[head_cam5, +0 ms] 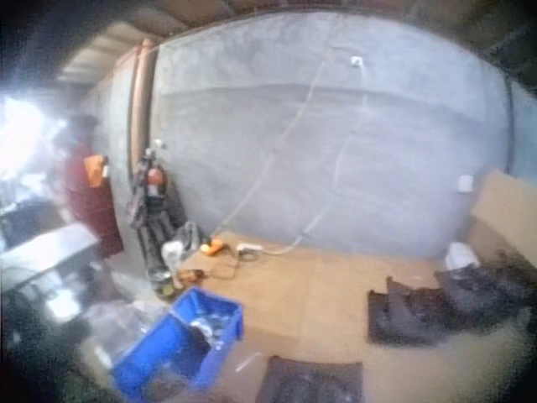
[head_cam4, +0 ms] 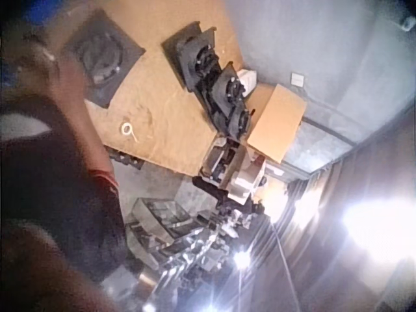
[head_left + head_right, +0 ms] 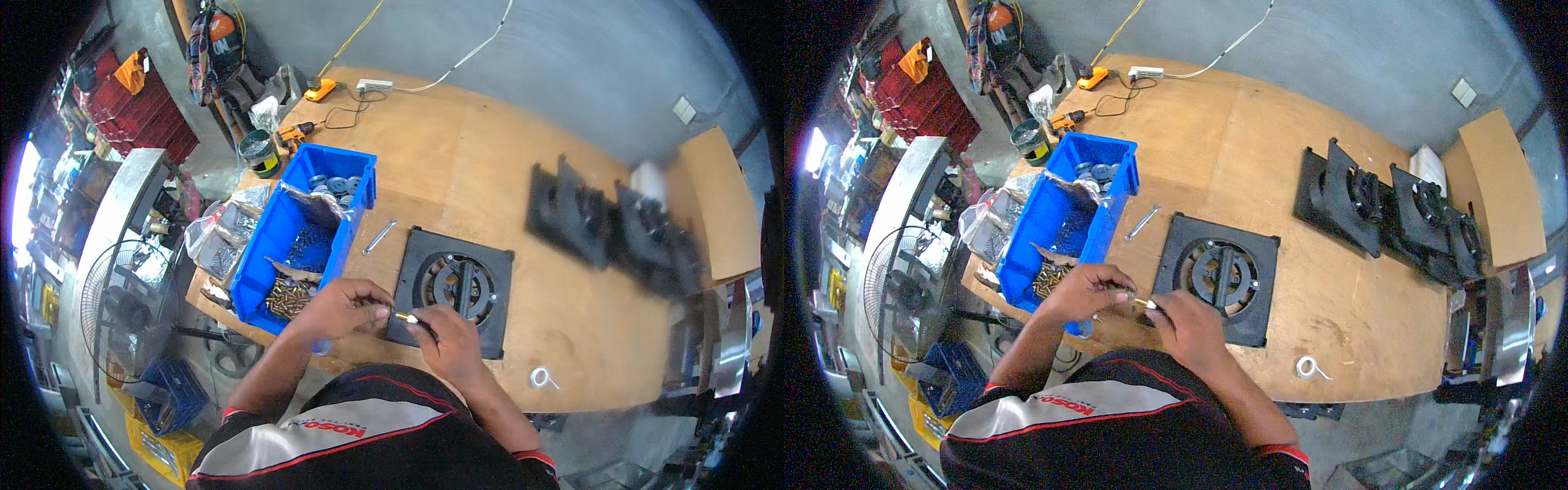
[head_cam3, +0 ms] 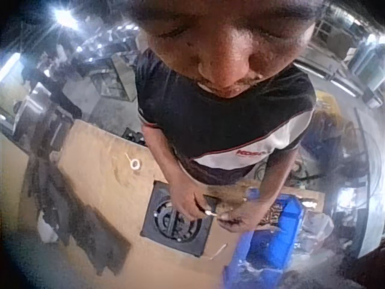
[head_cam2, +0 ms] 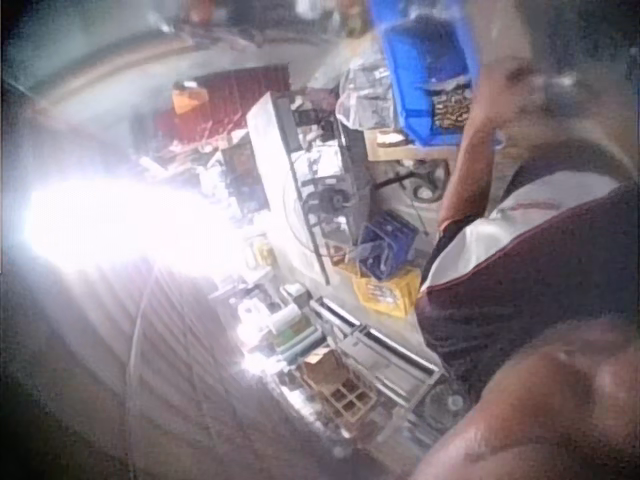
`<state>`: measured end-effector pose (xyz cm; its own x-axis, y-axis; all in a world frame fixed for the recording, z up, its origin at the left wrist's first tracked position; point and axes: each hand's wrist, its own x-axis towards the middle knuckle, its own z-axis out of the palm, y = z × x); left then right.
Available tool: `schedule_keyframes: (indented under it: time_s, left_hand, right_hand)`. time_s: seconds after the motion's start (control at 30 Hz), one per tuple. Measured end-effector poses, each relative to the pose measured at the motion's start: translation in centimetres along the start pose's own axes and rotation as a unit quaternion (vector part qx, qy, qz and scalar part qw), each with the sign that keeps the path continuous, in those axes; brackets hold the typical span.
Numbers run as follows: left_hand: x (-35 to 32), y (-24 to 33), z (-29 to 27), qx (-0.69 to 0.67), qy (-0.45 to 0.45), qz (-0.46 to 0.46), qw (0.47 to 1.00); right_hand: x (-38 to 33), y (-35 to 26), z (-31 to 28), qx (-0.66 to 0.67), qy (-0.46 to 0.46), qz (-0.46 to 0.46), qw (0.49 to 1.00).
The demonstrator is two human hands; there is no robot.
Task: The person assembles a square fan unit by inserting brass fasteners into a black plastic frame and securing them with white tape. They repeat this process for multiple units, retrieving fasteners from a blue bin and applying tape to each assembly.
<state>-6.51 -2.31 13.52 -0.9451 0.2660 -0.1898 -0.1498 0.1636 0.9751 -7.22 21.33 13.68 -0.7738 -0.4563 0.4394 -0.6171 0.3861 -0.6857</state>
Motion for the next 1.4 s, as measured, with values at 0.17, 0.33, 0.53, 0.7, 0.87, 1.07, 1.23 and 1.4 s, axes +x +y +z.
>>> schedule_keyframes:
  time_s: [0.17, 0.33, 0.53, 0.7, 0.87, 1.07, 1.23, 1.4]
  left_hand:
    - [0.4, -0.6, 2.0, -0.044, -0.035, 0.013, 0.998]
    - [1.5, -1.8, 4.8, -0.049, -0.069, 0.011, 0.996]
    - [3.5, -8.4, 7.8, 0.003, -0.179, -0.041, 0.983]
    - [3.7, -7.0, 7.0, 0.189, -0.193, 0.022, 0.963]
    - [12.3, -2.0, -6.4, 0.405, 0.196, 0.094, 0.888]
    - [22.0, -5.3, -19.5, 0.650, 0.077, -0.020, 0.756]
    - [25.8, -10.0, -21.4, 0.658, 0.081, -0.121, 0.739]
    - [23.2, -7.6, -21.6, 0.624, -0.001, -0.048, 0.780]
  right_hand:
    - [0.3, -1.0, -2.0, -0.069, -0.040, -0.019, 0.997]
    - [-2.2, 0.0, -1.6, -0.087, -0.030, 0.026, 0.995]
    - [-6.0, 1.7, -1.1, -0.083, -0.073, 0.121, 0.986]
    - [-8.3, 2.7, -1.1, -0.083, -0.129, 0.218, 0.964]
    - [-11.2, 4.7, -1.5, -0.055, -0.026, 0.271, 0.961]
    - [-12.0, 6.3, -4.7, -0.096, 0.024, 0.263, 0.960]
    - [-14.0, 7.8, -6.3, -0.093, 0.097, 0.314, 0.940]
    - [-16.8, 8.9, -5.8, -0.100, 0.128, 0.321, 0.933]
